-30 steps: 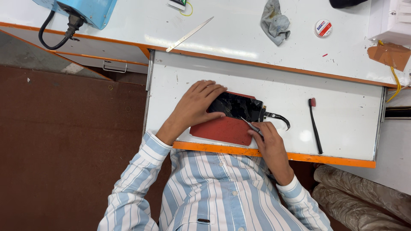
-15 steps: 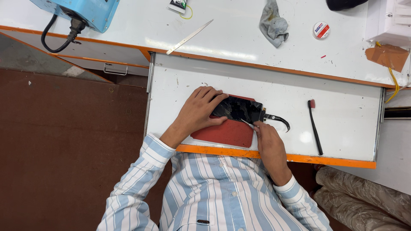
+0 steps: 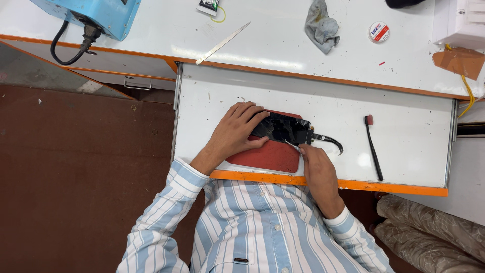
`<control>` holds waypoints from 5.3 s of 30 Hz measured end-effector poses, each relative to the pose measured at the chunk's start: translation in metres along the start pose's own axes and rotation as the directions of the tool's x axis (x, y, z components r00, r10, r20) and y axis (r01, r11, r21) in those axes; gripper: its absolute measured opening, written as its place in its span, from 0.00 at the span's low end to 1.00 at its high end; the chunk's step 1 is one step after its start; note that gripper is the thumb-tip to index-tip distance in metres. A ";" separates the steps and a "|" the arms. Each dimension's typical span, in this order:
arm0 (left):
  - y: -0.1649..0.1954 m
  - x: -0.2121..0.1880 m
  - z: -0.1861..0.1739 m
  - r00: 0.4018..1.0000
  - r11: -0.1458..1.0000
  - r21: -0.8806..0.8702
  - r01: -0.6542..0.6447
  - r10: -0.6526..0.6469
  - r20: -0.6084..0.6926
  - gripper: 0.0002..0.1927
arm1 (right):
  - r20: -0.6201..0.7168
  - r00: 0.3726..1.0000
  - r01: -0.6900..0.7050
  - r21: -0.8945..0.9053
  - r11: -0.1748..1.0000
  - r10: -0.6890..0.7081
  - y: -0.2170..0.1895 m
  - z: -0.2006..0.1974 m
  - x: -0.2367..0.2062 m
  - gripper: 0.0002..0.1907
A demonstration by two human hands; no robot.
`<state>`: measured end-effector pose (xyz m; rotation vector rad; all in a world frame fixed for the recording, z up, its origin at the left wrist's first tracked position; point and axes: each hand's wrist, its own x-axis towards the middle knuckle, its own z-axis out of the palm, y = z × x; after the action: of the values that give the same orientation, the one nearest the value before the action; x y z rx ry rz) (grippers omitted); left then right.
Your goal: The person uses a small metal tool to scrape and pry at the back of a black electronic device placed on a red mat. The person repeatedly adjusts the device and continues scraping along its edges and surface throughout the clip.
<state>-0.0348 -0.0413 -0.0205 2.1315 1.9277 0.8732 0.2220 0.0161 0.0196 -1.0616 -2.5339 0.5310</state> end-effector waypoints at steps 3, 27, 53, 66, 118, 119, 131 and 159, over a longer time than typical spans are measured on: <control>-0.001 0.001 0.000 1.000 1.000 -0.004 -0.005 0.005 0.006 0.32 | 0.117 0.977 -0.178 -0.019 0.984 0.179 -0.002 0.003 0.000 0.09; 0.041 -0.001 0.030 0.987 0.973 0.172 0.151 -0.140 -0.076 0.37 | 0.049 0.994 -0.103 0.200 0.974 0.095 0.011 -0.015 0.019 0.11; 0.039 -0.005 0.033 0.991 0.950 0.285 0.125 -0.105 -0.085 0.36 | -0.080 0.996 -0.030 0.052 0.998 0.034 0.007 -0.008 0.014 0.09; 0.038 -0.005 0.035 0.992 0.953 0.277 0.120 -0.102 -0.080 0.36 | 0.127 0.981 -0.167 0.204 0.965 0.143 0.007 -0.012 0.020 0.13; 0.095 -0.014 0.026 0.966 0.951 -0.268 0.152 -0.086 0.243 0.21 | 0.091 0.960 -0.275 0.120 0.954 0.265 0.017 -0.023 0.016 0.12; 0.093 -0.013 0.026 0.969 0.966 -0.225 0.127 -0.073 0.235 0.20 | 0.099 0.958 -0.280 0.112 0.953 0.270 0.017 -0.023 0.016 0.13; 0.074 -0.003 0.037 0.992 0.993 0.037 -0.114 0.112 0.064 0.23 | 0.084 0.960 -0.274 0.069 0.959 0.268 0.023 -0.016 0.015 0.13; 0.079 0.001 0.053 0.993 0.995 0.069 -0.069 0.062 0.098 0.31 | -0.107 0.994 0.015 -0.161 0.987 -0.032 0.023 -0.018 0.015 0.09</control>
<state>0.0596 -0.0398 -0.0266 2.2450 1.8796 0.7080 0.2343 0.0457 0.0271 -1.0825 -2.5219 0.2584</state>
